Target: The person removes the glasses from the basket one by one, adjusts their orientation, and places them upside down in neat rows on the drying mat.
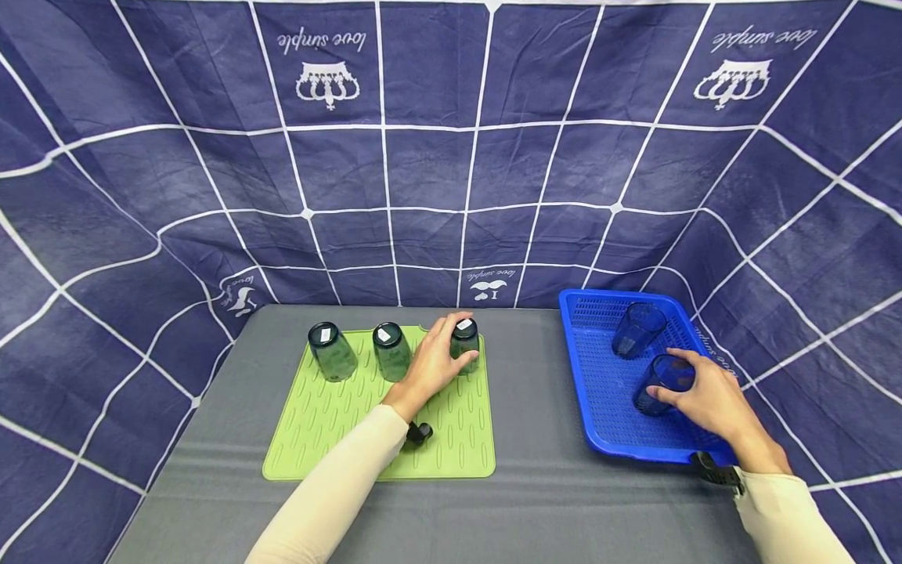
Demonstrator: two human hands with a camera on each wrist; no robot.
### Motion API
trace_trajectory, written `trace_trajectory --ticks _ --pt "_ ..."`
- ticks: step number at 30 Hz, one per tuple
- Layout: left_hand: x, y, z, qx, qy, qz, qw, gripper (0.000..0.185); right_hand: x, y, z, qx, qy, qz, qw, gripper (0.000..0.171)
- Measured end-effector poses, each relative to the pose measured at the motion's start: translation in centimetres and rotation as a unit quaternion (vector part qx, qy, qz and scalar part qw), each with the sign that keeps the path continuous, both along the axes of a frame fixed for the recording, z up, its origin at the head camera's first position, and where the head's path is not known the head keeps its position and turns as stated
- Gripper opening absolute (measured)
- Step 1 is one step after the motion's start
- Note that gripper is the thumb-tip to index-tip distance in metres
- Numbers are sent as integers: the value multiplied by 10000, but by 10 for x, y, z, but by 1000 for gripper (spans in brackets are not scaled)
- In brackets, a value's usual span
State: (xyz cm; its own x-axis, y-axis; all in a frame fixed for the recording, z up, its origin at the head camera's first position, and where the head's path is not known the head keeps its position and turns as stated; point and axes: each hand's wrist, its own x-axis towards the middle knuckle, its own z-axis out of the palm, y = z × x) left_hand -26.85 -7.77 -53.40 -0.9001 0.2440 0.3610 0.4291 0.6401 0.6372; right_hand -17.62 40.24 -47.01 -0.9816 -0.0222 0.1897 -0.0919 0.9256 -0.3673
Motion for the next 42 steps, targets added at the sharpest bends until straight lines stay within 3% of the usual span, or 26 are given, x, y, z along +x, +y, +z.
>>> trace_trajectory --ticks 13,27,32,42 --pt "4 2 0 -43 -278 63 9996 78 17 -18 14 -207 580 -236 9978 89" --pt "16 -1 6 -78 -522 -12 9986 80 30 -46 42 -721 1512 -300 9854 85" --pt "24 -3 13 -87 -412 -70 9991 81 33 -57 51 -850 1620 -272 9828 83" --pt "35 -10 30 -243 146 -87 9996 78 37 -79 63 -1177 2097 -73 9706 83"
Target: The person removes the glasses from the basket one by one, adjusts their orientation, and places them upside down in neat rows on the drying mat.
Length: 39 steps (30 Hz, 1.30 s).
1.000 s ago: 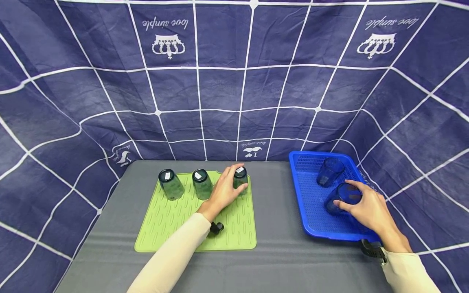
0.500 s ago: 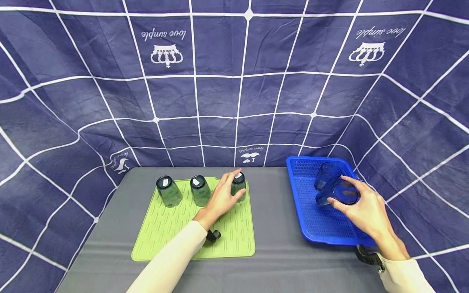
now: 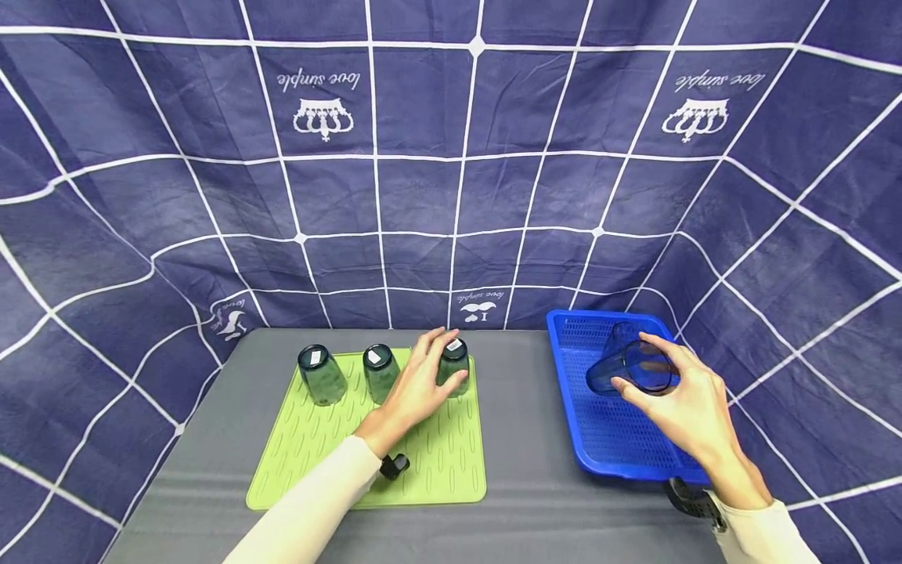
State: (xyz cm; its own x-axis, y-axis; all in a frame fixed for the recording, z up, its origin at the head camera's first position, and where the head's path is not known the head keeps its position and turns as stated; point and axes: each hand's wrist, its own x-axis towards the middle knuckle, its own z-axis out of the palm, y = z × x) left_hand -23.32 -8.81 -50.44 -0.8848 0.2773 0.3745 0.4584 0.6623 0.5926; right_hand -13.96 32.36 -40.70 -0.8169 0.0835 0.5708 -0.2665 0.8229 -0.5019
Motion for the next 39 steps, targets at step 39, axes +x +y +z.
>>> trace_trajectory --ticks 39 --pt "55 -19 58 443 1249 -658 9890 71 4 -101 4 -1177 -34 1734 9778 85"
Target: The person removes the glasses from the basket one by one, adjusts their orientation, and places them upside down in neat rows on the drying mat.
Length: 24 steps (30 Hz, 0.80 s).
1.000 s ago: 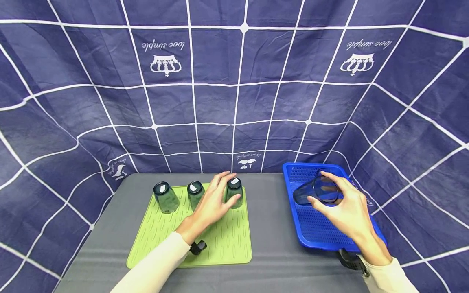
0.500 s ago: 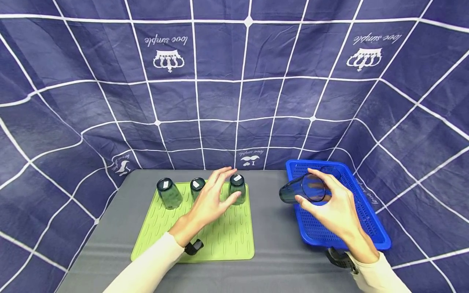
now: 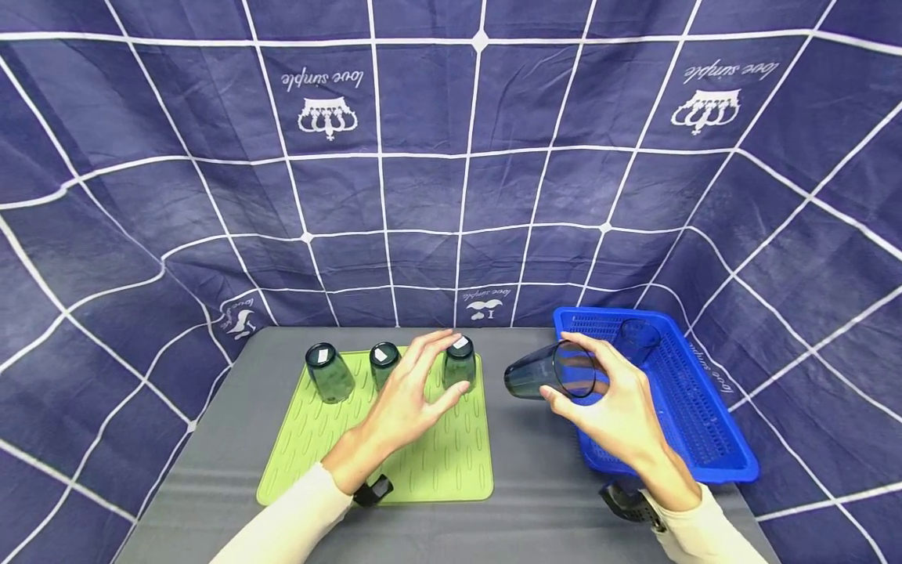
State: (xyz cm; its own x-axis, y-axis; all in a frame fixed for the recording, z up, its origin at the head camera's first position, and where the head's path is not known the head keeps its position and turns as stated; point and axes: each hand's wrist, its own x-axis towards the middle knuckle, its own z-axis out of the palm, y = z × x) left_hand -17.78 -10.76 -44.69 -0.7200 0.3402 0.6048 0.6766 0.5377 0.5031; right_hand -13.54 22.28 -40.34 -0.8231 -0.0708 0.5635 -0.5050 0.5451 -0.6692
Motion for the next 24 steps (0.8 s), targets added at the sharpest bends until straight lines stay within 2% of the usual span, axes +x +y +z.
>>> trace_trajectory --ticks 5,10,14,24 --pt "7 0 -1 133 44 -67 9999 73 2 -9 -4 -294 -157 166 9993 84" --pt "16 -1 1 317 -131 -122 9993 74 2 -22 -10 -380 -318 246 9985 82" --pt "21 -1 2 457 -73 -253 9986 77 3 -34 -14 -391 -454 365 9975 81" --pt "28 0 -5 576 -43 -377 9976 84 6 -49 -21 -808 -825 934 9889 76"
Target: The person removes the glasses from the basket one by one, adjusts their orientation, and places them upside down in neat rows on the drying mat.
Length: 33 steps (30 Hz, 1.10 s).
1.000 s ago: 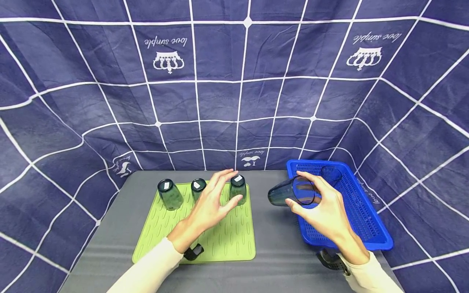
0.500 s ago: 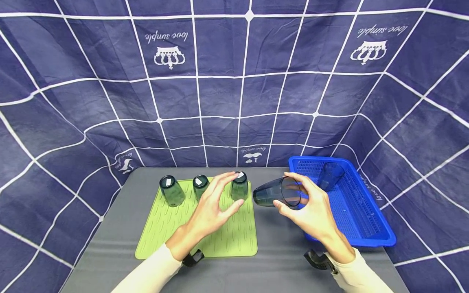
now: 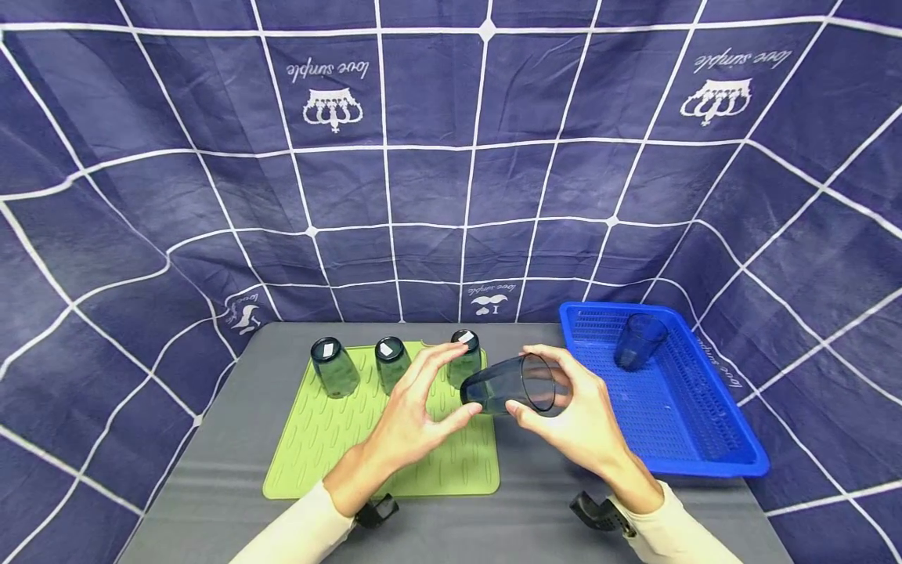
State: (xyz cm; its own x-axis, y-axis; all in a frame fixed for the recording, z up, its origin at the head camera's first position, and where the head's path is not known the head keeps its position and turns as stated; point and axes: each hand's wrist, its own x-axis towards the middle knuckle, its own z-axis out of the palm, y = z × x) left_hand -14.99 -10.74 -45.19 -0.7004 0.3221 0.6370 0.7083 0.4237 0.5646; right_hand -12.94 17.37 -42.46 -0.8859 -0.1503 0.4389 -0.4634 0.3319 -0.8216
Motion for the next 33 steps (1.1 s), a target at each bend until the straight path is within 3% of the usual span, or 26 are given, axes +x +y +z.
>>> trace_trajectory --ticks 7,14,27,33 --pt "3 -2 -3 16 -180 9 9998 88 -1 -10 -3 -283 -259 248 9990 74" --pt "3 -2 -8 139 -283 -281 9991 93 -1 -17 -6 -866 -313 647 9936 70" --pt "1 -8 -10 498 -66 -468 9976 91 -6 -28 -10 -1608 -467 1135 9793 69" --pt "2 -11 -10 617 240 -593 9960 86 -6 -34 -13 -1921 -556 1267 9716 69"
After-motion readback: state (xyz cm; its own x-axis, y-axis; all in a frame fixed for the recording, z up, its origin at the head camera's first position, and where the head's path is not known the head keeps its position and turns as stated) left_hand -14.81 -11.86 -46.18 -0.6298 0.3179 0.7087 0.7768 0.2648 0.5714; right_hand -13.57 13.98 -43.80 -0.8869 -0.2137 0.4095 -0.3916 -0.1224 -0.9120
